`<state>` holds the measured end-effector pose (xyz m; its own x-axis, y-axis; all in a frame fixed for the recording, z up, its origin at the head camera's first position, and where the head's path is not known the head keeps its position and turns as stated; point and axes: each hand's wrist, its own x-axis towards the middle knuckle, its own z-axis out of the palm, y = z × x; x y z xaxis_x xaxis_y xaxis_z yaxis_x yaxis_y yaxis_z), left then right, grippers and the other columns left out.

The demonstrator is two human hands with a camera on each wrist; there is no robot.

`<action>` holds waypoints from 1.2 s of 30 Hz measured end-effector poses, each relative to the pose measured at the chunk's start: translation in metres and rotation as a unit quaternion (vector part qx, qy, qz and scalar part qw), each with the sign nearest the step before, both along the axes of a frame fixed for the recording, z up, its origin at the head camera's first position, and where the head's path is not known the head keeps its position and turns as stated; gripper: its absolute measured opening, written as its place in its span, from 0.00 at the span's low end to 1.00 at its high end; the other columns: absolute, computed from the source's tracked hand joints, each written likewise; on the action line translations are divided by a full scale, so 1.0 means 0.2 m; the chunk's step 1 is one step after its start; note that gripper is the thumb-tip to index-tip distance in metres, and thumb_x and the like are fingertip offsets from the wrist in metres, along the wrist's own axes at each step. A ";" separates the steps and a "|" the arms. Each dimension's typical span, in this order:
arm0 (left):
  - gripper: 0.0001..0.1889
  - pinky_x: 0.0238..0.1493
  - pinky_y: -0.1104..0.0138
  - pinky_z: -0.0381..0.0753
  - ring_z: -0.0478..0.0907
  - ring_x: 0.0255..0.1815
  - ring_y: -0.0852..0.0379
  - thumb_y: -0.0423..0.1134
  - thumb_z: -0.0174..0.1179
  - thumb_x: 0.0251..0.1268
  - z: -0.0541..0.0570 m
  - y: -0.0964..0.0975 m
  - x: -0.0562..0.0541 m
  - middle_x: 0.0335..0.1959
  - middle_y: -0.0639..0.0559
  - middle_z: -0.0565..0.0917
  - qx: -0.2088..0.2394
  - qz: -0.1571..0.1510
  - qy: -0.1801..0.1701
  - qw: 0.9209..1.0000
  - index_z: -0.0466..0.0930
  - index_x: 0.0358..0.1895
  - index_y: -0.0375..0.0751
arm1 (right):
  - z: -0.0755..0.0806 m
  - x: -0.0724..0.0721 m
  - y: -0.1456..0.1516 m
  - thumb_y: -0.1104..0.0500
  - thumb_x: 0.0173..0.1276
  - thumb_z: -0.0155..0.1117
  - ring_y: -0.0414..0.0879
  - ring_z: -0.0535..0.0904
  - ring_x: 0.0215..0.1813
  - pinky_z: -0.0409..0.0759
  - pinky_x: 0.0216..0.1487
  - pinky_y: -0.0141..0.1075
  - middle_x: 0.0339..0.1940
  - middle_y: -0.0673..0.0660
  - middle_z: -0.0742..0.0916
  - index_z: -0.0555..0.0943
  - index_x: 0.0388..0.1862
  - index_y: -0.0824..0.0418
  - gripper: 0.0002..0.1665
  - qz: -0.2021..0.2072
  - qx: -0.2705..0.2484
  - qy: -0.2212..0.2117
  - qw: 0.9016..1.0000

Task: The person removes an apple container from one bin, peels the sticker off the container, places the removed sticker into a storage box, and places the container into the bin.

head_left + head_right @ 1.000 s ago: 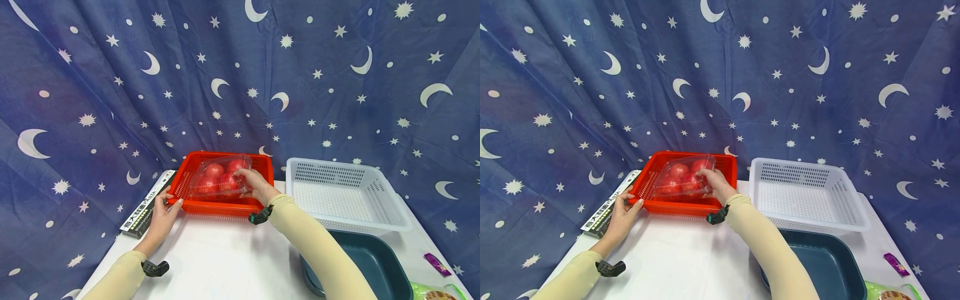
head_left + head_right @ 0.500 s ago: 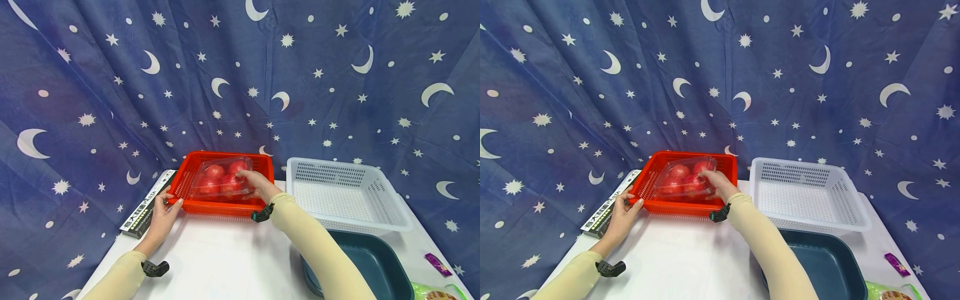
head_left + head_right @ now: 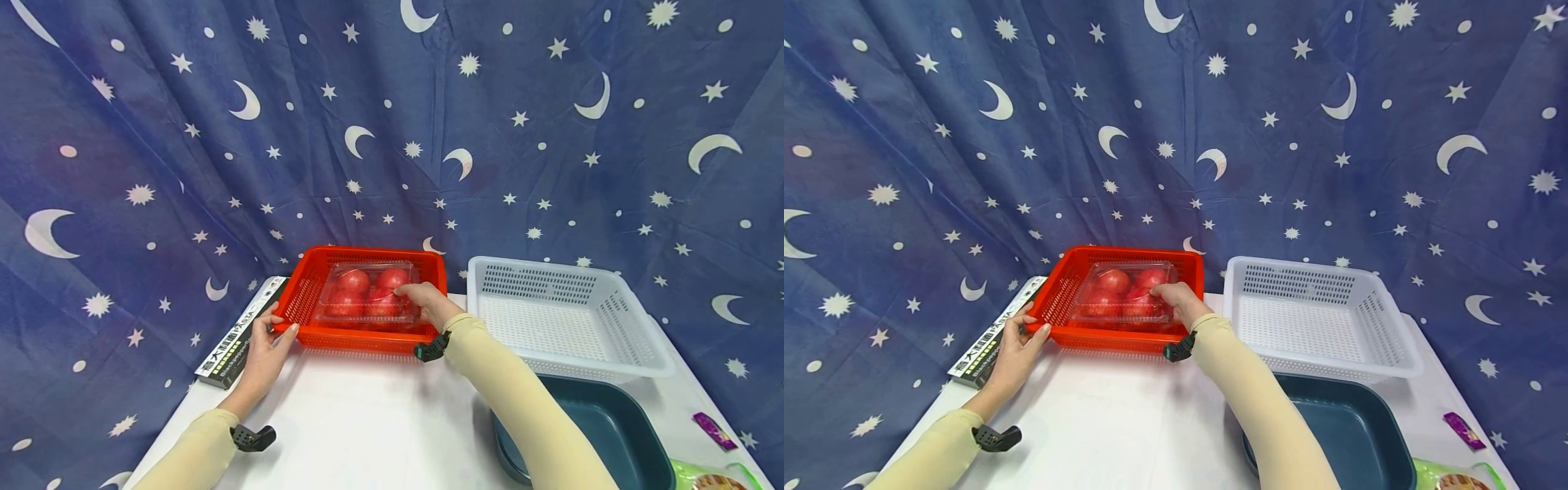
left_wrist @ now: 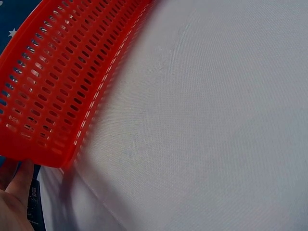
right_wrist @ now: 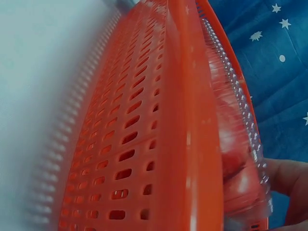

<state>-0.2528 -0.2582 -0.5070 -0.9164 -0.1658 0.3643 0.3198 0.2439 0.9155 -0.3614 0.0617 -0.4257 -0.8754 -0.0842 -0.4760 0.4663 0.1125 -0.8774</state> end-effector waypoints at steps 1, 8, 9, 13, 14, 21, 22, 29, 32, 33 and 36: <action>0.21 0.61 0.78 0.71 0.67 0.71 0.32 0.35 0.62 0.75 0.00 0.00 0.00 0.81 0.40 0.54 0.001 0.000 0.000 1.000 0.60 0.57 0.28 | 0.00 0.00 0.00 0.55 0.70 0.70 0.62 0.74 0.63 0.80 0.61 0.56 0.62 0.65 0.78 0.69 0.69 0.68 0.35 -0.001 0.004 0.002 1.000; 0.22 0.61 0.78 0.72 0.68 0.71 0.34 0.35 0.62 0.75 0.00 0.01 0.00 0.81 0.42 0.54 0.002 0.000 -0.006 1.000 0.60 0.57 0.27 | -0.02 -0.01 -0.01 0.59 0.71 0.68 0.61 0.76 0.61 0.78 0.62 0.57 0.60 0.65 0.79 0.70 0.68 0.68 0.31 -0.010 0.018 -0.003 1.000; 0.22 0.61 0.78 0.72 0.67 0.71 0.34 0.35 0.62 0.75 0.00 0.01 0.00 0.81 0.42 0.54 0.003 -0.001 -0.005 1.000 0.60 0.57 0.27 | -0.02 -0.01 -0.01 0.58 0.71 0.68 0.61 0.77 0.60 0.79 0.62 0.57 0.59 0.65 0.80 0.71 0.67 0.68 0.30 -0.008 0.021 -0.002 1.000; 0.22 0.61 0.78 0.71 0.67 0.71 0.34 0.35 0.62 0.75 0.01 0.01 0.00 0.81 0.41 0.54 -0.001 0.000 -0.002 1.000 0.60 0.57 0.28 | 0.01 0.00 -0.01 0.56 0.71 0.67 0.61 0.76 0.61 0.77 0.64 0.56 0.59 0.64 0.80 0.71 0.67 0.66 0.30 0.001 0.030 0.001 1.000; 0.22 0.61 0.78 0.71 0.67 0.71 0.33 0.35 0.62 0.75 0.01 0.01 0.00 0.81 0.41 0.54 -0.002 0.000 0.000 1.000 0.60 0.57 0.27 | 0.02 0.00 -0.02 0.56 0.71 0.66 0.60 0.75 0.61 0.76 0.64 0.56 0.59 0.64 0.80 0.71 0.67 0.66 0.30 0.004 0.036 0.004 0.999; 0.20 0.61 0.79 0.70 0.66 0.72 0.33 0.32 0.60 0.75 0.04 0.03 0.01 0.81 0.41 0.54 -0.001 0.003 0.001 1.000 0.60 0.57 0.27 | 0.13 0.02 0.01 0.55 0.71 0.64 0.60 0.69 0.66 0.69 0.71 0.55 0.66 0.63 0.74 0.69 0.69 0.67 0.32 0.014 0.037 0.036 0.999; 0.20 0.61 0.79 0.70 0.65 0.72 0.31 0.32 0.60 0.75 0.05 0.03 0.01 0.81 0.40 0.54 0.000 0.002 0.002 1.000 0.60 0.57 0.26 | 0.14 0.02 0.02 0.55 0.71 0.64 0.60 0.68 0.66 0.68 0.71 0.55 0.67 0.63 0.74 0.70 0.69 0.67 0.31 0.016 0.034 0.044 0.998; 0.21 0.60 0.80 0.70 0.65 0.72 0.30 0.31 0.60 0.74 0.05 0.03 0.02 0.80 0.37 0.53 -0.003 -0.001 -0.006 1.000 0.59 0.57 0.23 | 0.25 0.07 0.09 0.57 0.73 0.62 0.62 0.71 0.65 0.71 0.70 0.50 0.66 0.67 0.75 0.74 0.65 0.68 0.26 0.031 0.001 0.076 0.997; 0.22 0.59 0.80 0.70 0.66 0.72 0.33 0.32 0.61 0.74 0.04 0.02 0.01 0.81 0.40 0.53 -0.005 0.002 -0.012 1.000 0.59 0.58 0.25 | 0.30 0.11 0.13 0.57 0.74 0.62 0.64 0.70 0.67 0.71 0.71 0.50 0.66 0.67 0.75 0.71 0.70 0.67 0.29 0.041 0.010 0.088 0.995; 0.22 0.59 0.80 0.70 0.66 0.72 0.33 0.32 0.61 0.74 0.03 0.02 0.02 0.81 0.40 0.53 -0.007 0.002 -0.014 1.000 0.59 0.58 0.26 | 0.32 0.12 0.15 0.57 0.74 0.62 0.64 0.70 0.68 0.71 0.71 0.49 0.67 0.66 0.76 0.70 0.72 0.66 0.31 0.045 0.019 0.091 0.995; 0.23 0.58 0.81 0.71 0.66 0.71 0.31 0.32 0.62 0.74 0.04 0.01 0.03 0.81 0.39 0.52 -0.002 -0.003 -0.011 1.000 0.59 0.58 0.26 | 0.34 0.16 0.20 0.57 0.74 0.62 0.64 0.70 0.70 0.70 0.72 0.50 0.69 0.65 0.75 0.66 0.76 0.66 0.35 0.061 0.039 0.102 0.992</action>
